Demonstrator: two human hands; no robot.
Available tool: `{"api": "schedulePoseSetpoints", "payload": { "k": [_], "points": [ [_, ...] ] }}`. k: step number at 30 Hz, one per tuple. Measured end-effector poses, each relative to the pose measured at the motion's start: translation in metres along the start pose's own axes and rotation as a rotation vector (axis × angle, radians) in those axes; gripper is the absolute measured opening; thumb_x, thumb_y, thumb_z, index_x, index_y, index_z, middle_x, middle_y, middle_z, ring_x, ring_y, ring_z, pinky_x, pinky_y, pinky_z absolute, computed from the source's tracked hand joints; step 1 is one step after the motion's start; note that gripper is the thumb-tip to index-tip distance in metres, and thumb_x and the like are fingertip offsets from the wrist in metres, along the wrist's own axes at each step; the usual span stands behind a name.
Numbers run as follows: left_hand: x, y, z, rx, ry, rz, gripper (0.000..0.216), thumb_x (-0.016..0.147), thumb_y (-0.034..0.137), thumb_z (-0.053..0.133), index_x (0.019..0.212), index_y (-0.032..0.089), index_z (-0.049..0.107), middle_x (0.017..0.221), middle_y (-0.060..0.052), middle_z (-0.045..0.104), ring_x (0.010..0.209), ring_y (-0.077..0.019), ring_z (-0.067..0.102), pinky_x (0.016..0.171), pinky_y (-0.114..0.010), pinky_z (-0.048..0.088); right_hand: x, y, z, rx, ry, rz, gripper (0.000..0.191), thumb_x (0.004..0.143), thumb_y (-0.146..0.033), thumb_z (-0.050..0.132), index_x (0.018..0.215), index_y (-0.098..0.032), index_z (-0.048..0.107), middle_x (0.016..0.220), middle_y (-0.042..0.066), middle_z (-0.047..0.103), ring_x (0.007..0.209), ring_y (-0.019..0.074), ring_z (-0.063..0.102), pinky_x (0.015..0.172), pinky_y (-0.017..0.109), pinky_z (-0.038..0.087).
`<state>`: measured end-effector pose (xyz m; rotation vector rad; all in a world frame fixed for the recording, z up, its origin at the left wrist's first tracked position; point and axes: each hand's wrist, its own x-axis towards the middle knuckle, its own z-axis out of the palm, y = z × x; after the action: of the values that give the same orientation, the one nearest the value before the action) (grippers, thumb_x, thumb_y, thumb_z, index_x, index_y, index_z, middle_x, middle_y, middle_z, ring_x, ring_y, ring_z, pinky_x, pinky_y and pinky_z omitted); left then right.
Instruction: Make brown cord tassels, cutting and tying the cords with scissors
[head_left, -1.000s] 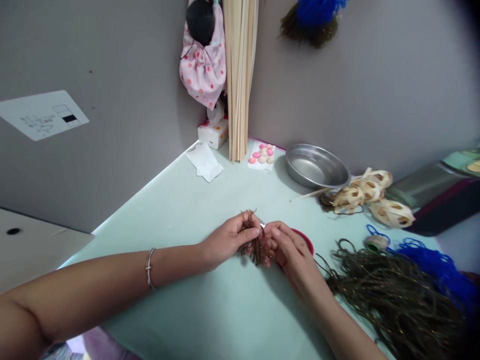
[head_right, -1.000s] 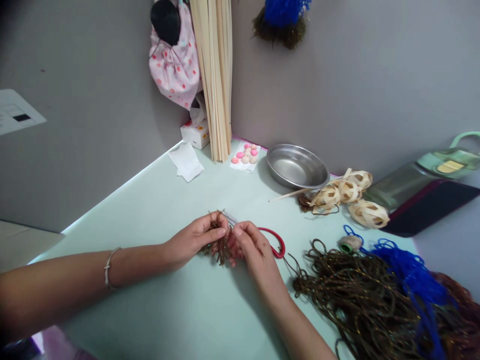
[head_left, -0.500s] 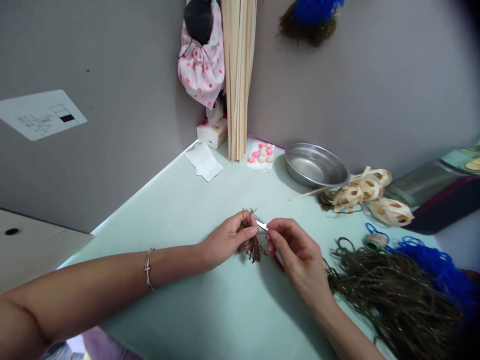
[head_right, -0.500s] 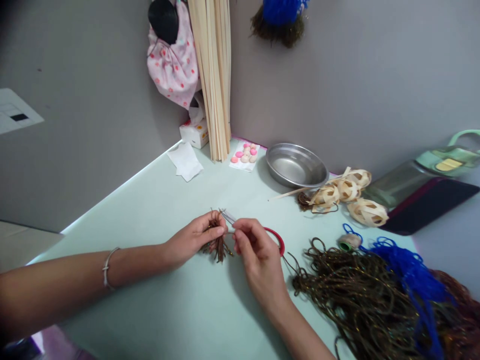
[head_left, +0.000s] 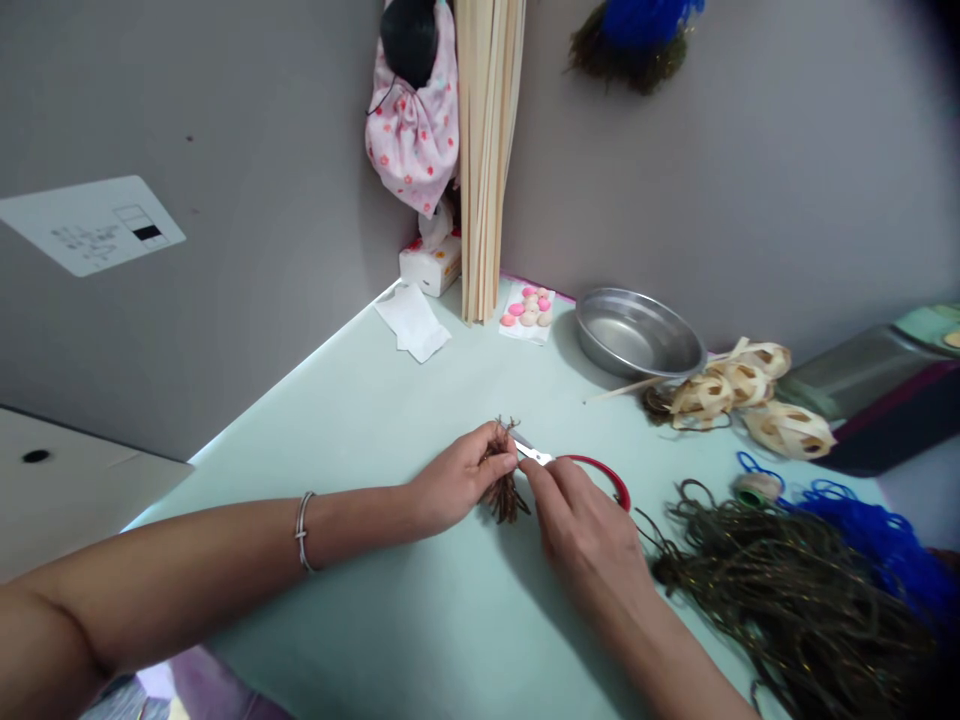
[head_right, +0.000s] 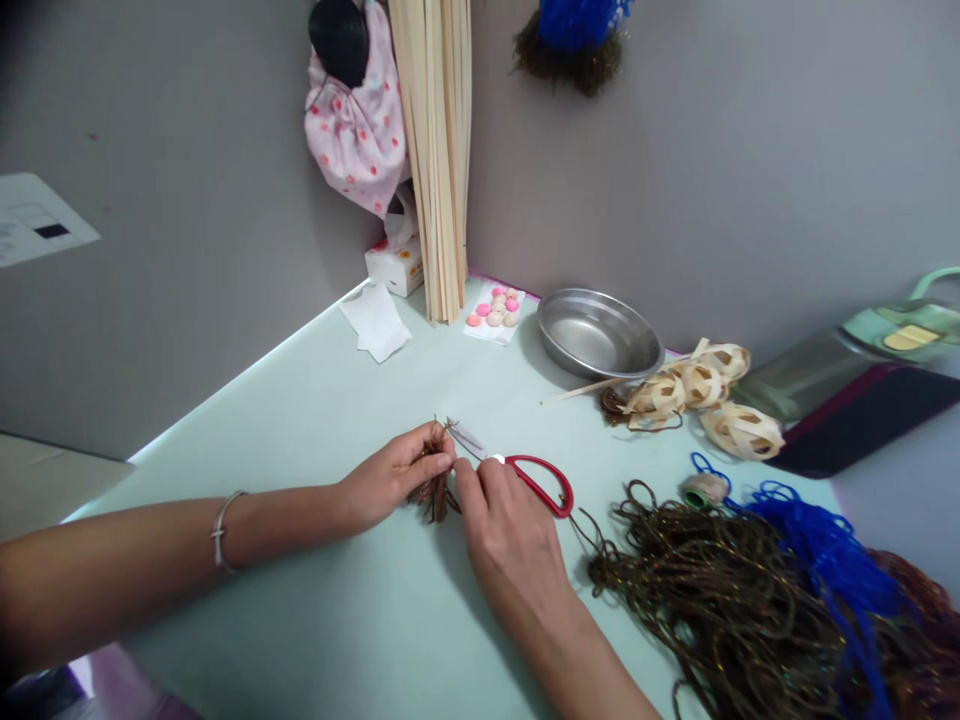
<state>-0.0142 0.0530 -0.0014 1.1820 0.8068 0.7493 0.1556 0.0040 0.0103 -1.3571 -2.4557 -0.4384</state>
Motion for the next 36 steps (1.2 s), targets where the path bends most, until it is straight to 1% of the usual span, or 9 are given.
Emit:
{"api": "schedulePoseSetpoints", "payload": {
  "k": [4, 7, 9, 12, 14, 18, 21, 25, 36],
  "points": [
    [0.001, -0.001, -0.002, -0.024, -0.021, -0.009, 0.032, 0.088, 0.048, 0.058, 0.085, 0.018, 0.047, 0.069, 0.005, 0.044, 0.056, -0.0079, 0.04, 0.055, -0.024, 0.032, 0.001, 0.011, -0.004, -0.185, -0.16, 0.04, 0.029, 0.086, 0.002, 0.047, 0.103, -0.013, 0.065, 0.076, 0.007, 0.058, 0.065, 0.0224, 0.056, 0.052, 0.032, 0.031],
    [0.002, 0.0, -0.003, -0.056, -0.03, -0.012, 0.033, 0.088, 0.048, 0.059, 0.086, 0.018, 0.048, 0.069, 0.005, 0.046, 0.056, -0.0077, 0.042, 0.054, -0.023, 0.033, 0.0, 0.027, -0.006, -0.105, -0.264, 0.233, 0.018, 0.09, -0.007, 0.05, 0.091, -0.017, 0.064, 0.077, 0.006, 0.059, 0.065, 0.0224, 0.058, 0.049, 0.031, 0.029],
    [0.002, 0.0, -0.003, -0.071, -0.045, -0.024, 0.033, 0.087, 0.049, 0.06, 0.087, 0.018, 0.048, 0.069, 0.005, 0.046, 0.056, -0.0077, 0.042, 0.053, -0.023, 0.033, 0.003, 0.034, -0.008, 0.163, -0.241, 0.391, 0.015, 0.098, -0.022, 0.047, 0.098, -0.02, 0.062, 0.085, 0.005, 0.061, 0.067, 0.0201, 0.058, 0.053, 0.03, 0.035],
    [0.0, 0.0, -0.002, -0.079, -0.076, -0.02, 0.034, 0.088, 0.049, 0.06, 0.087, 0.017, 0.048, 0.069, 0.004, 0.047, 0.056, -0.0074, 0.041, 0.054, -0.023, 0.034, 0.009, 0.029, -0.014, 0.747, -0.233, 0.537, 0.026, 0.102, -0.041, 0.039, 0.104, -0.023, 0.057, 0.086, 0.002, 0.061, 0.07, 0.0169, 0.055, 0.063, 0.028, 0.042],
    [-0.001, 0.0, 0.0, -0.074, -0.099, -0.009, 0.033, 0.089, 0.049, 0.058, 0.088, 0.017, 0.048, 0.072, 0.003, 0.05, 0.057, -0.0075, 0.042, 0.054, -0.023, 0.034, 0.014, 0.021, -0.016, 1.026, -0.311, 0.552, 0.031, 0.102, -0.046, 0.037, 0.093, -0.022, 0.054, 0.078, 0.0, 0.057, 0.068, 0.016, 0.052, 0.063, 0.027, 0.042],
    [-0.002, -0.003, 0.001, -0.034, -0.07, 0.022, 0.032, 0.089, 0.048, 0.058, 0.088, 0.017, 0.049, 0.078, 0.0, 0.054, 0.066, -0.0097, 0.048, 0.06, -0.024, 0.037, 0.015, 0.013, -0.009, 1.317, -0.445, 0.567, 0.042, 0.097, -0.052, 0.046, 0.069, -0.021, 0.049, 0.064, -0.002, 0.05, 0.059, 0.0135, 0.045, 0.056, 0.026, 0.036],
    [-0.001, -0.004, -0.001, -0.007, -0.011, 0.017, 0.031, 0.089, 0.047, 0.059, 0.087, 0.017, 0.051, 0.076, 0.002, 0.05, 0.065, -0.0092, 0.046, 0.061, -0.024, 0.037, 0.013, 0.015, -0.003, 1.388, -0.308, 0.683, 0.039, 0.094, -0.05, 0.053, 0.071, -0.019, 0.055, 0.062, -0.002, 0.053, 0.056, 0.012, 0.045, 0.054, 0.025, 0.036],
    [0.001, -0.004, -0.001, -0.052, 0.002, -0.052, 0.031, 0.088, 0.046, 0.06, 0.087, 0.017, 0.05, 0.072, 0.003, 0.048, 0.058, -0.008, 0.043, 0.057, -0.024, 0.034, 0.011, 0.017, -0.003, 1.336, -0.104, 0.77, 0.03, 0.092, -0.044, 0.059, 0.078, -0.018, 0.062, 0.066, 0.0, 0.058, 0.059, 0.0126, 0.05, 0.057, 0.024, 0.039],
    [0.001, 0.003, 0.002, -0.225, -0.036, -0.141, 0.029, 0.084, 0.043, 0.065, 0.084, 0.017, 0.052, 0.074, 0.001, 0.053, 0.063, -0.0092, 0.05, 0.061, -0.023, 0.039, 0.012, 0.012, -0.006, 1.362, -0.072, 0.848, 0.021, 0.085, -0.039, 0.068, 0.087, -0.018, 0.066, 0.067, -0.001, 0.06, 0.061, 0.0132, 0.052, 0.055, 0.024, 0.041]
  ]
}}
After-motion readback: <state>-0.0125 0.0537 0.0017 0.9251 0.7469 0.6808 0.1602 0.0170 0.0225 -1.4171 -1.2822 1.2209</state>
